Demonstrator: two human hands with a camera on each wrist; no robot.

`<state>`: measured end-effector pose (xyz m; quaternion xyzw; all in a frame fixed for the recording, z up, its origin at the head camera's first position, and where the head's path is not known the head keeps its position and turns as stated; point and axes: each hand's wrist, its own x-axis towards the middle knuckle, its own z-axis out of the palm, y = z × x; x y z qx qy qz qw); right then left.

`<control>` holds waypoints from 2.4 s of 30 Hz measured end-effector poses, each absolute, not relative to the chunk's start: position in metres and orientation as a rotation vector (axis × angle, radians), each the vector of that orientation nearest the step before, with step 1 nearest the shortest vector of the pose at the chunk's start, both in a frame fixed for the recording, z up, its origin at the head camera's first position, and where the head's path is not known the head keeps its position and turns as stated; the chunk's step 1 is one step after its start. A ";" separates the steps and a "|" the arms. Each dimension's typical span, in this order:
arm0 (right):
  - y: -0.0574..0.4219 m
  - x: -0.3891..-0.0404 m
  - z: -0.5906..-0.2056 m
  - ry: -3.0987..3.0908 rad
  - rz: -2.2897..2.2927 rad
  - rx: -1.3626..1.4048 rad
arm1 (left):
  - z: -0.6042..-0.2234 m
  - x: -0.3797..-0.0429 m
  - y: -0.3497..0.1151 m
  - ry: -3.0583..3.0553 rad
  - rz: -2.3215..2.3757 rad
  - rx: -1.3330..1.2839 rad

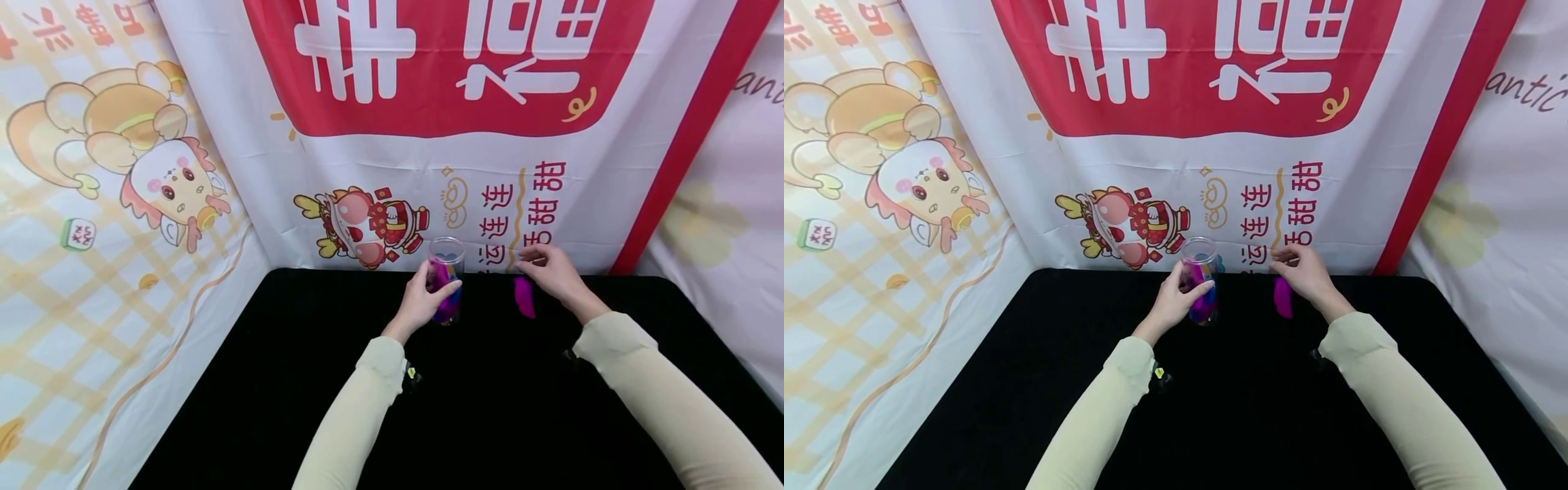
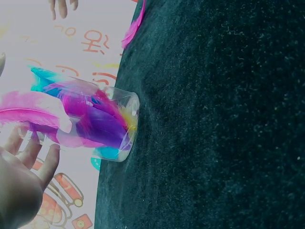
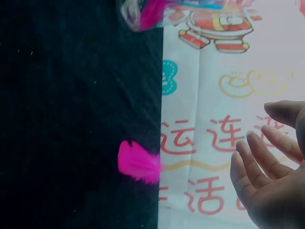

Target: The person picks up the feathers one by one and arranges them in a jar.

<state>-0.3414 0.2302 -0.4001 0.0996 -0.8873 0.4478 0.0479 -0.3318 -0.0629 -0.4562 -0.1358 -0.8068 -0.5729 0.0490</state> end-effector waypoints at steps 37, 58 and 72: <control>0.268 -0.370 -0.457 -2.840 1.300 0.166 | -0.456 -0.330 -0.063 -2.466 -1.770 -0.429; 0.274 -0.373 -0.477 -2.957 1.300 0.092 | -0.457 -0.332 -0.062 -2.473 -1.712 -0.413; 0.259 -0.377 -0.484 -2.911 1.304 0.076 | -0.457 -0.333 -0.063 -2.461 -1.727 -0.425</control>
